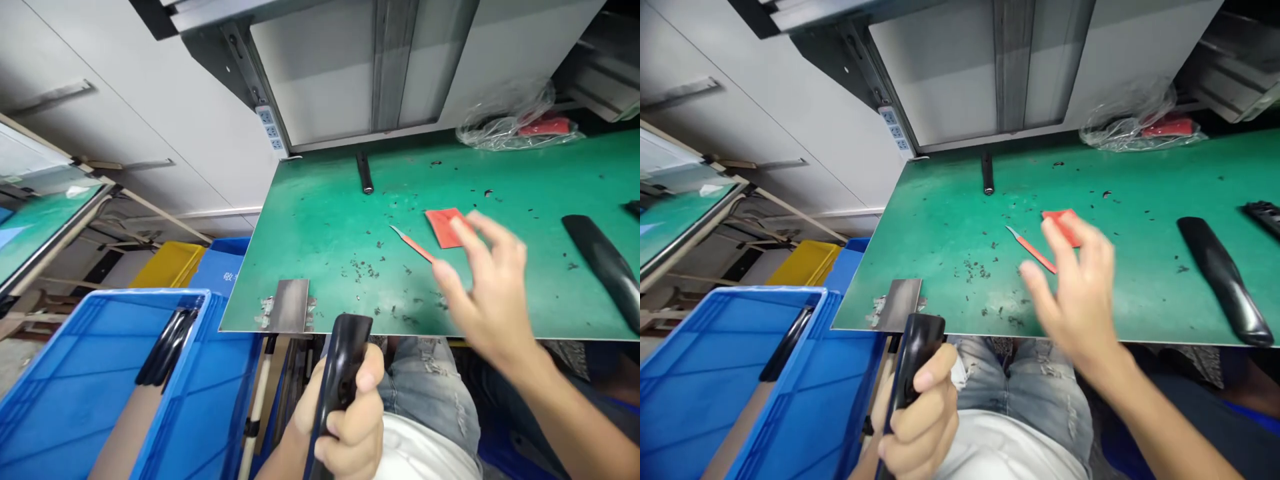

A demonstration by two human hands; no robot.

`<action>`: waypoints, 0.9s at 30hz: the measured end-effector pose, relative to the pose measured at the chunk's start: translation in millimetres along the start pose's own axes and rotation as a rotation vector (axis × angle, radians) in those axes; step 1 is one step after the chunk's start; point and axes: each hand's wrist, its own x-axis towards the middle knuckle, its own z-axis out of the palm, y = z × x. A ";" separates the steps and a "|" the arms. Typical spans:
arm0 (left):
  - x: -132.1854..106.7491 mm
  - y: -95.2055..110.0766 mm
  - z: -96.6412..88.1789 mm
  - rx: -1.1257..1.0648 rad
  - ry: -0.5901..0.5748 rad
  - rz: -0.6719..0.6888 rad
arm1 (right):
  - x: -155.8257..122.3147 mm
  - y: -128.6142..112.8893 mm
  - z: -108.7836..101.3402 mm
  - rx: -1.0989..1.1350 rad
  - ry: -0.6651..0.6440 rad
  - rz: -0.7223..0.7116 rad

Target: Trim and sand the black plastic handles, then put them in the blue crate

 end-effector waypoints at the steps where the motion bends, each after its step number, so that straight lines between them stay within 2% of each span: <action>1: 2.1 -0.4 -1.5 0.063 0.042 0.041 | -14.8 -14.3 -7.5 0.149 -0.097 -0.052; 3: 8.7 -1.7 -4.8 0.270 0.198 0.259 | -47.0 -45.7 -17.1 0.367 -0.414 -0.169; 4: 12.8 -2.3 -6.5 0.388 0.311 0.444 | -61.9 -60.1 -17.4 0.378 -0.523 -0.235; 6: 20.2 -2.7 -9.5 0.596 0.604 0.882 | -85.9 -81.7 -6.4 0.292 -0.598 -0.318; 7: 22.7 -2.3 -10.9 0.656 0.745 1.037 | -94.2 -88.4 4.1 0.218 -0.575 -0.343; 8: 23.8 -1.4 -12.3 0.689 0.868 1.123 | -99.7 -92.5 16.9 0.141 -0.533 -0.359; 10: 20.7 1.4 -15.8 0.728 1.036 1.146 | -101.6 -94.1 44.5 0.006 -0.454 -0.401; 12: 9.8 5.2 -20.7 0.721 1.071 1.075 | -89.1 -89.9 68.2 -0.079 -0.422 -0.467; 14: -8.4 9.1 -27.2 0.774 1.101 1.117 | -63.2 -83.1 84.4 -0.146 -0.509 -0.546; 17: -46.2 13.5 -39.3 0.901 1.232 1.294 | -16.1 -73.9 98.4 -0.324 -0.762 -0.652; 19: -74.4 14.6 -48.4 0.963 1.343 1.382 | 6.1 -70.9 104.9 -0.416 -0.857 -0.700; 23: -123.3 11.4 -65.9 1.035 1.516 1.421 | 17.6 -75.0 116.9 -0.424 -0.919 -0.741; 27: -145.4 5.9 -75.7 1.017 1.615 1.417 | 24.1 -79.9 127.9 -0.420 -0.929 -0.743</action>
